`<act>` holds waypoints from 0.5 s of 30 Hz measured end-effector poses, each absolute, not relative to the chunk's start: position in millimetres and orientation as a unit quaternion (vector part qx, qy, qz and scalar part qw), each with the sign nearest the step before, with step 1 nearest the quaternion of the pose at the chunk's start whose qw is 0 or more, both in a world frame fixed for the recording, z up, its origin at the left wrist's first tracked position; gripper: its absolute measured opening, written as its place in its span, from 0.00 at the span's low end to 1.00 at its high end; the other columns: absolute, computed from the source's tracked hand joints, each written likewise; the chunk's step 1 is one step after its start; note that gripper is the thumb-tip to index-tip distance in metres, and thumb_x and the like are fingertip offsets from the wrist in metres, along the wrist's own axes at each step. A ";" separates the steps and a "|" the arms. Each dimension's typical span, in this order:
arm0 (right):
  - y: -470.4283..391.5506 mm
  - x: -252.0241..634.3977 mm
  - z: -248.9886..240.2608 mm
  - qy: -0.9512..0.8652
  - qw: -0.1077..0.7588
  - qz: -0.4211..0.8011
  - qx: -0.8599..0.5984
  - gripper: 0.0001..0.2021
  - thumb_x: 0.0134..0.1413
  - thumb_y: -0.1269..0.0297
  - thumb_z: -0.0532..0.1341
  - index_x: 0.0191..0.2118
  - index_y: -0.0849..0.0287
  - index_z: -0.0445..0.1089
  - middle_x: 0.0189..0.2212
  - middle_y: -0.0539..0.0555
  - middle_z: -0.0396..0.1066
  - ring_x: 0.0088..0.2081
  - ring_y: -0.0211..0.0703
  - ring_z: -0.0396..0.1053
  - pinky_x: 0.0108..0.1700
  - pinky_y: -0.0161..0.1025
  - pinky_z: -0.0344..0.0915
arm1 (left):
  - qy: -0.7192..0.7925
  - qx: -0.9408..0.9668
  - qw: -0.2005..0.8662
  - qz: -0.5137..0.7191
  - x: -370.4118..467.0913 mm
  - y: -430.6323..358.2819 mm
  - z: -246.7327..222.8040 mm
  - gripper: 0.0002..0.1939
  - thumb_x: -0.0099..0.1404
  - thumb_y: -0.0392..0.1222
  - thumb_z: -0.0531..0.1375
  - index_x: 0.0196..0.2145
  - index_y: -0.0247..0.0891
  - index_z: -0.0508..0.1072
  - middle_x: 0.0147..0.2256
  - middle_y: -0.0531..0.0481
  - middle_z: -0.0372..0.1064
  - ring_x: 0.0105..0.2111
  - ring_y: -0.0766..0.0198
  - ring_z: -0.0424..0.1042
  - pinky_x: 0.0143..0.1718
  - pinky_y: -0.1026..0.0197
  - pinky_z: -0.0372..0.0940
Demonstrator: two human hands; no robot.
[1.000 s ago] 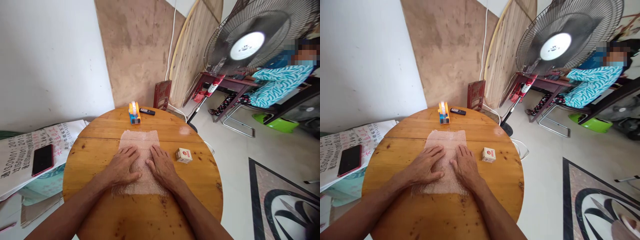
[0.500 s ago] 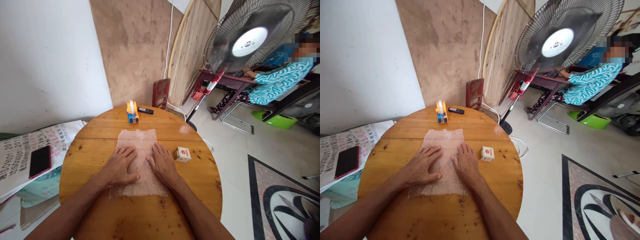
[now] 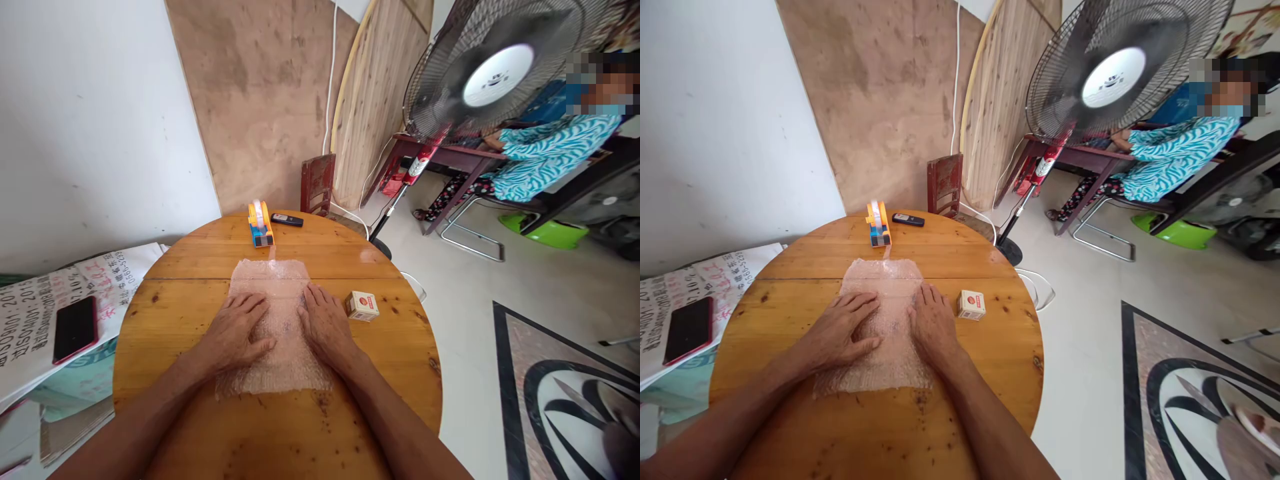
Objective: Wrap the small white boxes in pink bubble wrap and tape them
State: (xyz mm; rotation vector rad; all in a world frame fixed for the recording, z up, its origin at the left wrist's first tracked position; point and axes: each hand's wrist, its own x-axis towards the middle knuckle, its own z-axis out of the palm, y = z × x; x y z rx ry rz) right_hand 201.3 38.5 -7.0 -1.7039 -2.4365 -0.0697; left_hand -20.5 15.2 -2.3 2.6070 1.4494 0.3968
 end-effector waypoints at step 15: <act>40.1 203.4 -8.5 -0.812 0.109 -0.006 -0.573 0.22 0.64 0.64 0.54 0.60 0.69 0.63 0.63 0.66 0.61 0.63 0.61 0.57 0.61 0.55 0.58 | 0.394 0.906 0.126 0.091 -14.1 10.9 -10.2 0.38 0.62 0.63 0.58 0.65 0.43 0.60 0.68 0.36 0.48 0.68 0.40 0.44 0.66 0.35 0.40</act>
